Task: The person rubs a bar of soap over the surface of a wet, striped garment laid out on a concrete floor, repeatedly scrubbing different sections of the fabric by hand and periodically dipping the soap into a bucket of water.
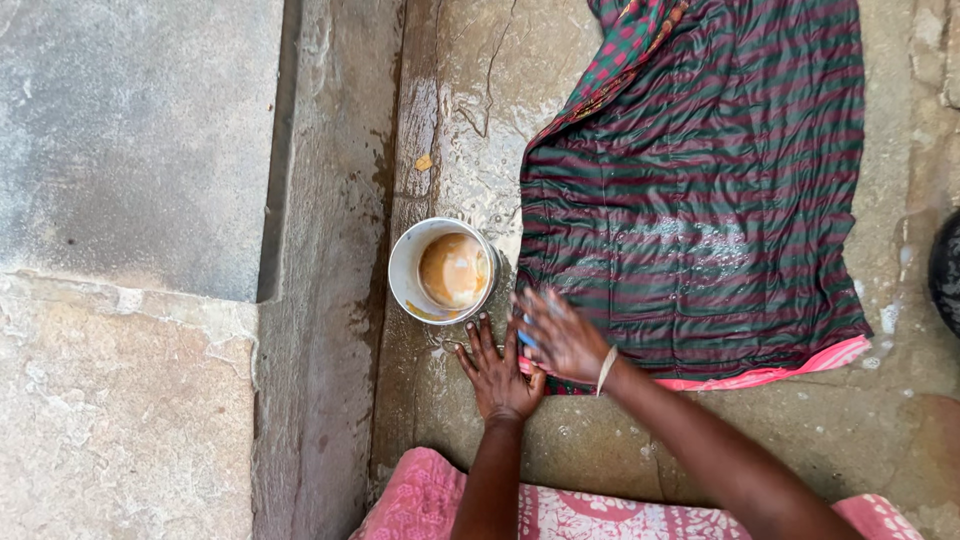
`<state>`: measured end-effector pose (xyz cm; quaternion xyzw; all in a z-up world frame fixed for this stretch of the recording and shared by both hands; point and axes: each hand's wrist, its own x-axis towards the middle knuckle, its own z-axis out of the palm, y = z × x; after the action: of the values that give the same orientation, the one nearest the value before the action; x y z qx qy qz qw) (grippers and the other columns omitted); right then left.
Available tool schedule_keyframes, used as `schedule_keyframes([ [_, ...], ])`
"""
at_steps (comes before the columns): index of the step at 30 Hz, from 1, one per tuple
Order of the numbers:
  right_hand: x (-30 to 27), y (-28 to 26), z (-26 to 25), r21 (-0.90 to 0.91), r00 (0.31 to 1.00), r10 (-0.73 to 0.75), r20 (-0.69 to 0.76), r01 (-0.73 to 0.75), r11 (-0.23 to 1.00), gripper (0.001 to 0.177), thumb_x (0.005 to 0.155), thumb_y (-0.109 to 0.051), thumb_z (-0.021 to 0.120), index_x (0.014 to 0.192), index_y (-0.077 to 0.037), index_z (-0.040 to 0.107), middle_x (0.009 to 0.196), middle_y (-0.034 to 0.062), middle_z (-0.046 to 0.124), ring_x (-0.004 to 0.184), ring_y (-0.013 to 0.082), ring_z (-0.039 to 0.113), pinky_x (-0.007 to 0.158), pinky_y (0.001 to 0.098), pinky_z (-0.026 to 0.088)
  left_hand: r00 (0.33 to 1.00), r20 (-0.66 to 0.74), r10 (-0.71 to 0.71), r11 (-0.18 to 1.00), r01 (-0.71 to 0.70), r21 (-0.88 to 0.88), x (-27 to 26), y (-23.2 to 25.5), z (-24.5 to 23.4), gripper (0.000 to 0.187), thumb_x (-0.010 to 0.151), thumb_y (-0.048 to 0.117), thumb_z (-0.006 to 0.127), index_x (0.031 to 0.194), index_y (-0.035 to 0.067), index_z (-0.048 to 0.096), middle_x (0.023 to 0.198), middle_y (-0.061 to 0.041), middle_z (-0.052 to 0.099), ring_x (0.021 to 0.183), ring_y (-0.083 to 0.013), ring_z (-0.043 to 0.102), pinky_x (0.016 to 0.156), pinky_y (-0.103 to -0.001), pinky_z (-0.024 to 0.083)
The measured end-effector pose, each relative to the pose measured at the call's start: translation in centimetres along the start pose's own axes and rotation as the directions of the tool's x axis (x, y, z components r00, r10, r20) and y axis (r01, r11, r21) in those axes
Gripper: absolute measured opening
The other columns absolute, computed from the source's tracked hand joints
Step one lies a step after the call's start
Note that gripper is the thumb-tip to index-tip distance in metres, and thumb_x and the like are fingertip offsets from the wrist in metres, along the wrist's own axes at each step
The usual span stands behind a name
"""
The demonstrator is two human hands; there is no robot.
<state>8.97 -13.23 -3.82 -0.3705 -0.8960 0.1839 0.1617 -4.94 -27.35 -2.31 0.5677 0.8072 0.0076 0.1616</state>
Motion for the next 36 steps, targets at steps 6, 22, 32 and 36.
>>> schedule_keyframes([
  [6,4.0,1.0,-0.5,-0.185,0.996,0.093,0.0,-0.091,0.978,0.067,0.102,-0.042,0.055,0.158,-0.01,0.038,0.169,0.011,0.027,0.157,0.0355,0.019,0.123,0.0578,0.02,0.994,-0.102,0.037,0.999,-0.034,0.024,-0.5,-0.5,1.2,0.087,0.081,0.052,0.051,0.161,0.021,0.033,0.171,-0.021,0.013,0.158,-0.0411,0.001,0.123,-0.065,-0.007],
  [22,-0.9,-1.8,2.0,-0.149,0.989,0.014,0.146,0.008,0.989,0.062,0.106,-0.045,0.038,0.157,-0.01,0.035,0.17,0.0131,0.016,0.157,0.0338,0.014,0.126,0.056,0.015,1.0,-0.014,0.009,1.0,-0.009,0.002,-0.2,-0.4,0.5,0.093,0.078,0.054,0.052,0.161,0.021,0.024,0.169,-0.019,0.008,0.156,-0.0403,-0.003,0.12,-0.065,-0.009],
  [32,-5.0,-3.1,-1.1,0.017,0.995,0.03,0.099,-0.032,0.999,0.054,0.1,-0.036,0.051,0.151,-0.018,0.047,0.166,0.0092,0.029,0.153,0.035,0.025,0.121,0.0578,0.02,0.954,-0.282,-0.106,0.937,0.001,-0.349,0.3,1.0,2.3,0.077,0.092,0.047,0.049,0.158,0.012,0.032,0.17,-0.019,0.022,0.16,-0.0408,0.013,0.126,-0.066,0.0],
  [36,-3.9,-3.3,-0.5,-0.14,0.977,0.071,0.203,-0.043,0.989,0.055,0.099,-0.033,0.052,0.15,-0.012,0.049,0.16,0.0187,0.036,0.147,0.0386,0.035,0.12,0.0536,0.026,0.9,-0.399,-0.177,0.819,-0.09,-0.567,2.1,5.9,2.0,0.074,0.104,0.057,0.037,0.159,0.008,0.029,0.168,-0.022,0.025,0.158,-0.0415,0.019,0.125,-0.065,0.004],
])
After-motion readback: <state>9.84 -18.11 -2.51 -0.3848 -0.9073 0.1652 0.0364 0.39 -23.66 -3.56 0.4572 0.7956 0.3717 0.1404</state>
